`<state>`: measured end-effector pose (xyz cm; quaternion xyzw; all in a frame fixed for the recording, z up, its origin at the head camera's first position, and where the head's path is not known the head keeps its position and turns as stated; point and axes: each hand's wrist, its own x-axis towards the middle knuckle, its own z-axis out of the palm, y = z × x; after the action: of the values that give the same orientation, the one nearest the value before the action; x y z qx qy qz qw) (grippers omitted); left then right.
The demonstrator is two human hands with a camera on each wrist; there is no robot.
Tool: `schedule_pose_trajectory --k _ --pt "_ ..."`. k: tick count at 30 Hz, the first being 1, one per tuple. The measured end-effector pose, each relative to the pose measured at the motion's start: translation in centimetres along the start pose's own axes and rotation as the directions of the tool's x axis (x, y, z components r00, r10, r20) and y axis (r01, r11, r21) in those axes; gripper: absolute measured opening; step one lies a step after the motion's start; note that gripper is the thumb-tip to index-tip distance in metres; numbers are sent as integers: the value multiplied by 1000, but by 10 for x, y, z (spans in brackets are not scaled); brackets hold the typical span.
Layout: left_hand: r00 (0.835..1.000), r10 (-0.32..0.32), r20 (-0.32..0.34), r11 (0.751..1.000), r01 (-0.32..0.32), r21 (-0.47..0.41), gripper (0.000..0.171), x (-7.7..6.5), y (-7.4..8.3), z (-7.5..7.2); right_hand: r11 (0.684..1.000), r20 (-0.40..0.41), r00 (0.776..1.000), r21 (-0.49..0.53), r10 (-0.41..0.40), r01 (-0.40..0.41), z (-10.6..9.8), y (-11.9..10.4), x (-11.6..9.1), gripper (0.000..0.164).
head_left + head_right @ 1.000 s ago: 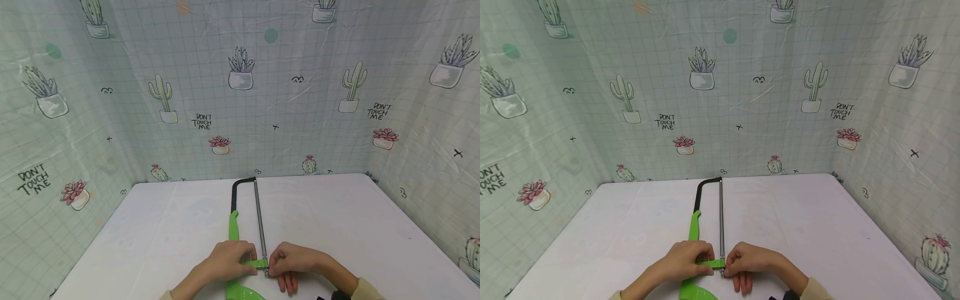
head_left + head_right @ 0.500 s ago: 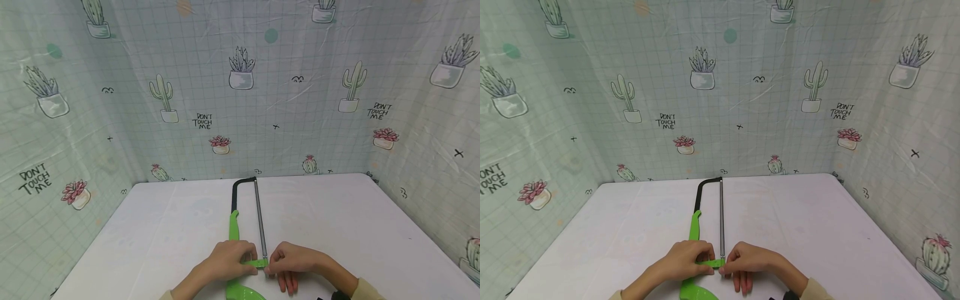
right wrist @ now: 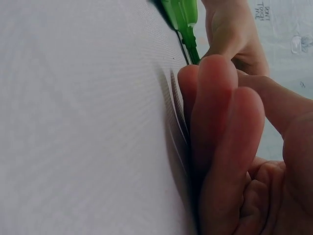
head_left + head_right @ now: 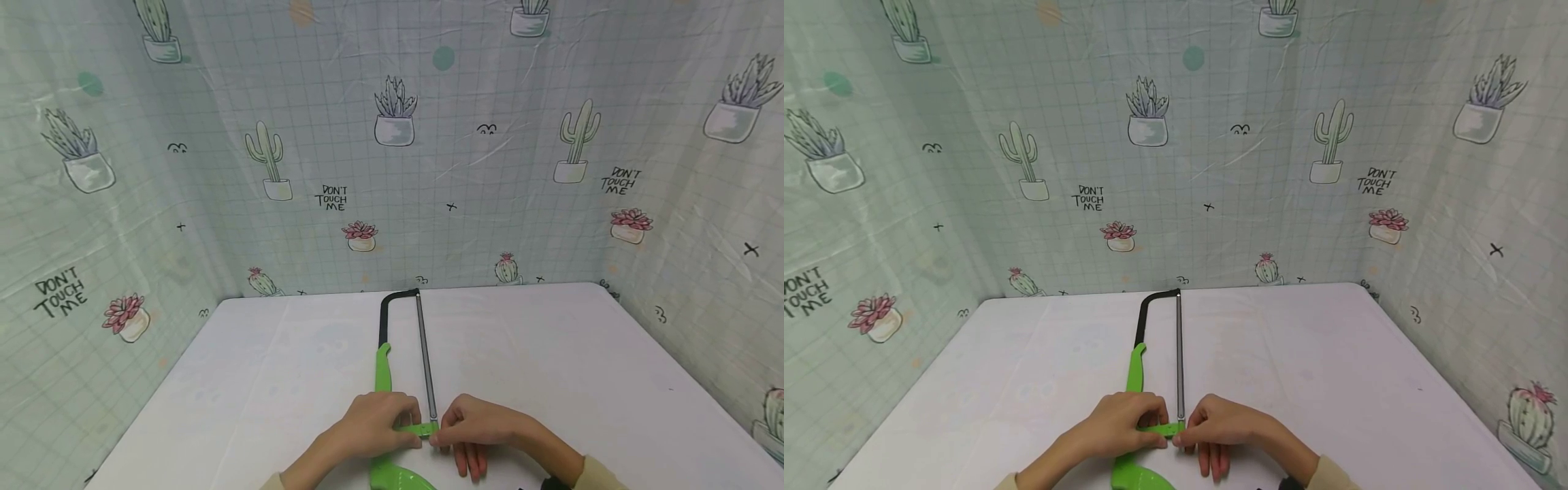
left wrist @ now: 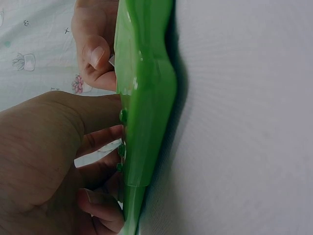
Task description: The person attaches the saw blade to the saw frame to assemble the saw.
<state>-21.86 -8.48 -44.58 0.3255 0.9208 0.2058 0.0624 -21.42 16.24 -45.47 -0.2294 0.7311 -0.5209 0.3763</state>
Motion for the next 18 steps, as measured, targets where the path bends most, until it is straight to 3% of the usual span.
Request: schedule_pose_trajectory --k 18 --pt "1000 10 -2 1000 -10 -15 21 0 -1 0 1000 45 999 -1 5 -5 -2 -1 -1 26"
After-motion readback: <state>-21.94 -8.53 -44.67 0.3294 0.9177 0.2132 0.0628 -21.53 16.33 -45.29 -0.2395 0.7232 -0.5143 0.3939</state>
